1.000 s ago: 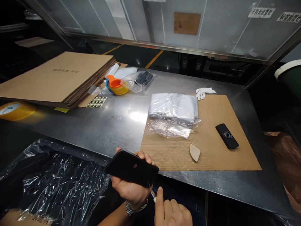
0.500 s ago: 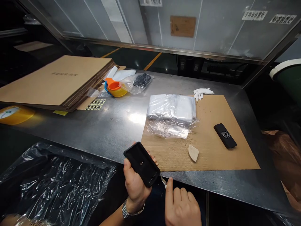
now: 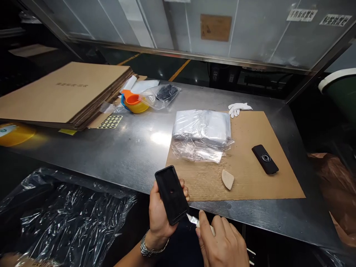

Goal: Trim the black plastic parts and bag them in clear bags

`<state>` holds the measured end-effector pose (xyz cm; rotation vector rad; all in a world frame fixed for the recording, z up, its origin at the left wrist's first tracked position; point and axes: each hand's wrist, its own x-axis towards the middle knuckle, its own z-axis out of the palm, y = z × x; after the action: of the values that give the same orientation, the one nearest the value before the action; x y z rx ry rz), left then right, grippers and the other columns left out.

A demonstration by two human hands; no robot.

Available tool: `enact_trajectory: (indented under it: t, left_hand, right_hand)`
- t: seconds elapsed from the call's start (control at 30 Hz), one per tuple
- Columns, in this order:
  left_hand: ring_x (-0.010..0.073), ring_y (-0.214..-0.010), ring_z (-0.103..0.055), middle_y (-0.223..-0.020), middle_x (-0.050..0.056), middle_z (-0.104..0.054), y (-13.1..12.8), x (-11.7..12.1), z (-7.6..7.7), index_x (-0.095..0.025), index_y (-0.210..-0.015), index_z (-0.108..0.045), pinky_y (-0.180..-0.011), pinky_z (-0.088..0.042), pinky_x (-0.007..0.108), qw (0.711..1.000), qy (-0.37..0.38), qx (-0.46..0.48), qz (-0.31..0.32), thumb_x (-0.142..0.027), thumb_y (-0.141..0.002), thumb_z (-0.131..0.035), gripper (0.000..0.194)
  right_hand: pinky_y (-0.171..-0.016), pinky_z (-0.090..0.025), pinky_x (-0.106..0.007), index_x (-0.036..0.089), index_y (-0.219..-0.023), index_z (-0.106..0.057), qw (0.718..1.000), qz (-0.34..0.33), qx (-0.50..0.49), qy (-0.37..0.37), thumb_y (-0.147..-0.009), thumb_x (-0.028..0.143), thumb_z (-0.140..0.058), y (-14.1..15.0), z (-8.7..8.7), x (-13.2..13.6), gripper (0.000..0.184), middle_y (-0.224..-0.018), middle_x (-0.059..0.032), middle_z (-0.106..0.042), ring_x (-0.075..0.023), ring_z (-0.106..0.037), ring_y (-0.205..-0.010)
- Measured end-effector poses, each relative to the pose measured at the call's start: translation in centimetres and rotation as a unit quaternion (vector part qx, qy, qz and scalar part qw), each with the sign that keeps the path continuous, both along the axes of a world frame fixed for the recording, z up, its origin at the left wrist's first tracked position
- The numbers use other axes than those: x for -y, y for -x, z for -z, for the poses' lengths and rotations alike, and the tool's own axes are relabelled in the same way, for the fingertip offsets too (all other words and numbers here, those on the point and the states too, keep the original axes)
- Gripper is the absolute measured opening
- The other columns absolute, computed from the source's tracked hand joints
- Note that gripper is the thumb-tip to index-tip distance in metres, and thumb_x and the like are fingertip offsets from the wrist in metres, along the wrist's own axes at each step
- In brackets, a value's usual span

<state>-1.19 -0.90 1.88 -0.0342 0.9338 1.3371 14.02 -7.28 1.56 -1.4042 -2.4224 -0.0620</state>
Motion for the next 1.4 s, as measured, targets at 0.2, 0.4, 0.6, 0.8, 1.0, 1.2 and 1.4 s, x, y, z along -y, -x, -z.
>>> enact_trajectory:
  t: [0.2,0.4,0.6,0.8,1.0,1.2,1.4]
  left_hand:
    - [0.0146,-0.055,-0.055,-0.069,0.002,-0.058,-0.1,0.0,-0.2,-0.018,-0.105,-0.056,-0.05,-0.047,0.025,0.999,-0.031,-0.007,-0.013,-0.048,-0.082,-0.043,0.04]
    - [0.0145,-0.055,-0.054,-0.071,0.002,-0.058,-0.1,0.4,-0.2,-0.026,-0.127,-0.042,-0.051,-0.046,0.025,0.998,-0.057,-0.012,-0.022,-0.051,-0.082,-0.043,0.051]
    - [0.0152,-0.057,-0.054,-0.072,0.002,-0.057,-0.2,0.5,-0.2,-0.028,-0.131,-0.037,-0.052,-0.046,0.026,0.997,-0.069,-0.014,-0.017,-0.051,-0.084,-0.04,0.053]
    - [0.015,-0.056,-0.054,-0.073,0.002,-0.059,-0.2,0.7,0.0,-0.027,-0.131,-0.038,-0.052,-0.047,0.026,0.998,-0.066,-0.013,-0.007,-0.054,-0.08,-0.047,0.059]
    - [0.014,-0.055,-0.055,-0.068,0.003,-0.06,-0.1,0.6,0.5,-0.015,-0.103,-0.06,-0.053,-0.048,0.026,0.999,-0.032,-0.012,0.012,-0.056,-0.078,-0.049,0.05]
    - [0.0127,-0.054,-0.055,-0.067,0.005,-0.061,0.3,0.4,0.8,-0.01,-0.089,-0.061,-0.051,-0.048,0.023,0.997,0.014,-0.012,0.076,-0.057,-0.08,-0.045,0.051]
    - [0.0122,-0.052,-0.054,-0.065,0.003,-0.059,0.3,0.5,0.9,-0.013,-0.098,-0.057,-0.048,-0.047,0.022,0.994,-0.012,-0.019,0.11,-0.055,-0.083,-0.04,0.048]
  right_hand:
    - [-0.048,-0.037,-0.023,0.013,-0.107,-0.063,1.0,0.001,0.011,-0.005,-0.094,0.024,-0.038,0.2,-0.5,-0.1,0.029,-0.059,0.0002,-0.051,-0.01,-0.051,-0.05]
    - [-0.047,-0.037,-0.023,0.014,-0.106,-0.063,1.0,-0.008,0.016,0.007,-0.095,0.024,-0.036,0.0,-0.5,-0.1,0.031,-0.059,0.0008,-0.051,-0.0095,-0.052,-0.05]
    - [-0.046,-0.035,-0.023,0.014,-0.107,-0.061,1.0,-0.008,0.017,0.016,-0.095,0.025,-0.036,-0.1,-0.2,-0.2,0.03,-0.06,0.001,-0.052,-0.0096,-0.052,-0.049]
    - [-0.044,-0.033,-0.022,0.015,-0.106,-0.062,0.999,-0.014,0.014,0.03,-0.096,0.027,-0.033,-0.3,0.2,-0.1,0.032,-0.061,0.0015,-0.053,-0.0086,-0.052,-0.048]
    - [-0.048,-0.032,-0.025,0.016,-0.105,-0.062,0.999,0.003,0.041,-0.002,-0.096,0.026,-0.034,-0.3,0.6,0.0,0.032,-0.059,0.0011,-0.052,-0.0103,-0.051,-0.049]
    - [-0.048,-0.031,-0.024,0.014,-0.09,-0.06,0.997,-0.023,-0.06,0.04,-0.097,0.021,-0.029,-0.2,-0.2,-0.8,0.033,-0.055,0.0023,-0.053,-0.0095,-0.05,-0.046]
    - [-0.041,-0.023,-0.024,0.02,-0.064,-0.044,0.996,-0.007,-0.052,0.069,-0.098,0.024,-0.025,-0.1,-0.7,-1.0,0.04,-0.044,0.0063,-0.046,-0.0075,-0.042,-0.033]
